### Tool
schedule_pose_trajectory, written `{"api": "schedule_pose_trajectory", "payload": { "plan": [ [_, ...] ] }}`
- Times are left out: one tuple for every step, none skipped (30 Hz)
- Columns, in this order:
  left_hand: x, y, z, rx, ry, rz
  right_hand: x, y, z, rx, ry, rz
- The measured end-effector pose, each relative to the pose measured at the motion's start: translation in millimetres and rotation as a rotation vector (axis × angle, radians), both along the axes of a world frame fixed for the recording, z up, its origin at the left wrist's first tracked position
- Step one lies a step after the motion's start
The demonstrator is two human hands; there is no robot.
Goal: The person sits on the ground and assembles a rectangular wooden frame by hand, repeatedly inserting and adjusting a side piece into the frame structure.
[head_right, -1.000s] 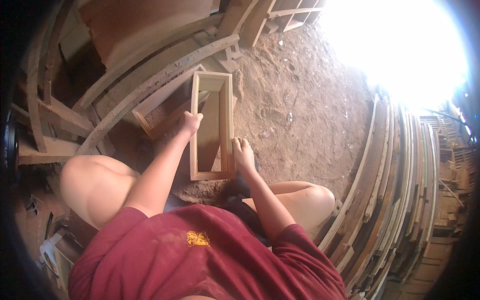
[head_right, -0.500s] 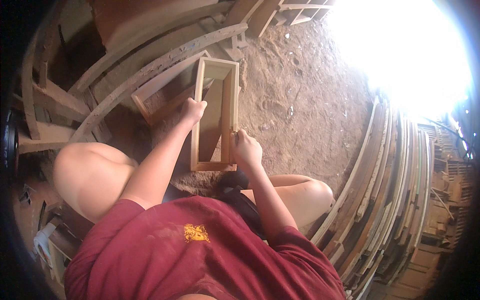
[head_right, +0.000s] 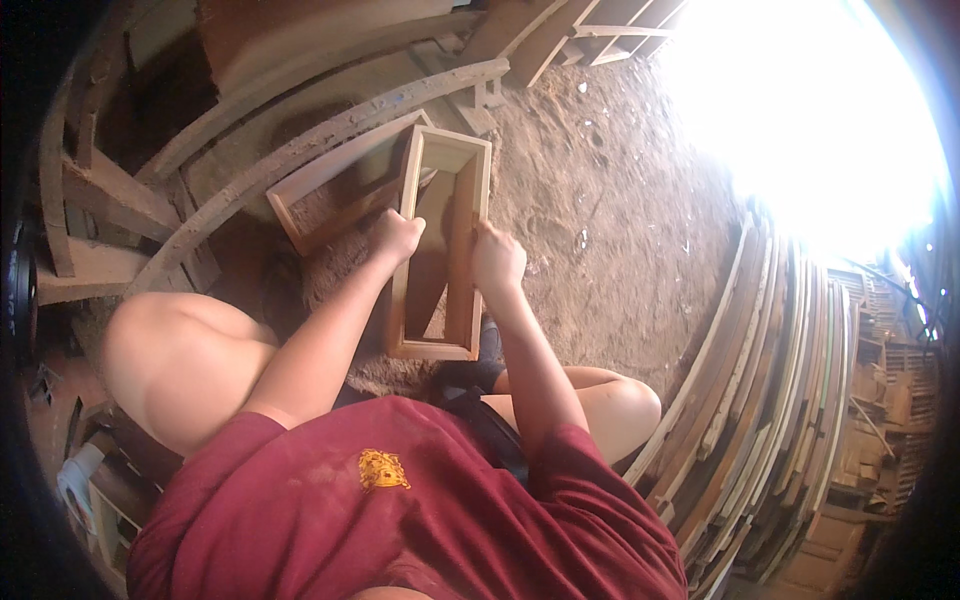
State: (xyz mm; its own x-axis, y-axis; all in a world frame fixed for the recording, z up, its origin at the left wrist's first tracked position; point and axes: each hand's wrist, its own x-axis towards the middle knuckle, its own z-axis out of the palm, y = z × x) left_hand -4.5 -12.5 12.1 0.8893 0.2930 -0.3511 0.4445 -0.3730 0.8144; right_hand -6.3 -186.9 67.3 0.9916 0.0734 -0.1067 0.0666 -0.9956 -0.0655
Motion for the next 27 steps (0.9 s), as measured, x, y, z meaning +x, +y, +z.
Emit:
{"api": "schedule_pose_trajectory", "payload": {
  "plan": [
    [0.9, 3.1, 1.2, -0.025, 0.048, -0.005, 17.4, 5.6, 1.2, 0.007, -0.019, 0.022],
    [0.3, 3.2, 5.0, -0.03, 0.034, 0.012, 34.3, 8.9, 3.0, 0.012, -0.038, 0.035],
    [-2.1, 2.0, 10.7, -0.033, 0.022, 0.026, 53.8, 8.1, 0.6, -0.004, -0.052, 0.049],
    [-3.9, 1.0, 15.5, -0.036, 0.011, 0.039, 73.4, 7.1, -1.8, -0.02, -0.064, 0.063],
    [-4.3, 1.5, 18.9, -0.051, 0.021, 0.026, 91.9, 10.2, -1.2, -0.044, -0.065, 0.051],
    [-4.2, 1.5, 22.1, -0.067, 0.03, 0.011, 109.2, 12.5, -0.4, -0.068, -0.067, 0.038],
    [-4.4, 1.4, 23.5, -0.081, 0.039, -0.004, 126.3, 12.0, -4.1, -0.075, -0.087, 0.042],
    [-4.0, 1.0, 17.8, -0.083, 0.003, 0.015, 139.3, 16.0, -3.7, -0.08, -0.107, 0.054],
    [-3.2, -0.9, 12.5, -0.087, -0.032, 0.028, 148.7, 15.7, -2.4, -0.076, -0.127, 0.08],
    [-4.6, -1.2, 8.8, -0.091, -0.062, 0.042, 152.9, 18.2, -2.3, -0.082, -0.12, 0.088],
    [-4.0, -1.3, 5.4, -0.091, -0.042, 0.029, 155.1, 18.9, -2.2, -0.089, -0.113, 0.091],
    [-1.9, -2.1, 2.5, -0.092, -0.023, 0.012, 153.9, 16.9, -2.6, -0.098, -0.107, 0.089],
    [0.0, -1.7, -1.0, -0.095, -0.005, 0.002, 149.7, 19.0, -1.0, -0.097, -0.086, 0.074],
    [1.0, -1.9, -4.5, -0.076, -0.011, 0.005, 140.4, 17.8, -0.3, -0.088, -0.073, 0.092],
    [1.4, -2.3, -7.9, -0.057, -0.019, 0.003, 126.9, 13.7, 0.2, -0.078, -0.062, 0.106],
    [2.1, -4.0, -11.3, -0.041, -0.026, -0.003, 110.7, 8.4, 1.6, -0.071, -0.05, 0.116],
    [2.9, -3.3, -9.7, -0.045, -0.021, -0.002, 87.9, 9.2, 6.3, -0.037, -0.046, 0.093],
    [4.1, -2.6, -7.9, -0.049, -0.017, -0.004, 67.4, 5.9, 8.0, -0.023, -0.013, 0.086],
    [2.5, -3.8, -5.4, -0.054, -0.01, -0.014, 44.8, 1.9, 13.7, -0.028, 0.039, 0.081],
    [3.9, -4.4, -6.1, -0.024, -0.037, 0.0, 26.1, -3.7, 15.7, -0.032, 0.078, 0.08],
    [0.8, -5.3, -7.6, -0.028, -0.067, 0.017, 3.2, -13.6, 9.1, -0.01, 0.07, 0.106],
    [-0.6, -4.0, -10.9, -0.031, -0.097, 0.042, -22.6, -11.0, 23.2, 0.05, 0.11, 0.113],
    [2.3, -3.4, -11.8, -0.054, -0.034, -0.023, -42.9, -21.0, 18.4, 0.057, 0.118, 0.11],
    [1.6, -3.0, -12.0, -0.037, -0.05, -0.018, -61.9, -20.3, 28.2, 0.038, 0.188, 0.118],
    [1.5, -3.8, -13.1, -0.058, -0.043, -0.022, -79.5, -23.7, 29.4, 0.042, 0.226, 0.097],
    [1.9, -3.9, -15.2, -0.079, -0.035, -0.027, -95.4, -28.1, 30.7, 0.052, 0.267, 0.082],
    [2.5, -4.0, -17.2, -0.095, -0.022, -0.033, -108.3, -31.0, 34.5, 0.065, 0.314, 0.09]
  ]
}}
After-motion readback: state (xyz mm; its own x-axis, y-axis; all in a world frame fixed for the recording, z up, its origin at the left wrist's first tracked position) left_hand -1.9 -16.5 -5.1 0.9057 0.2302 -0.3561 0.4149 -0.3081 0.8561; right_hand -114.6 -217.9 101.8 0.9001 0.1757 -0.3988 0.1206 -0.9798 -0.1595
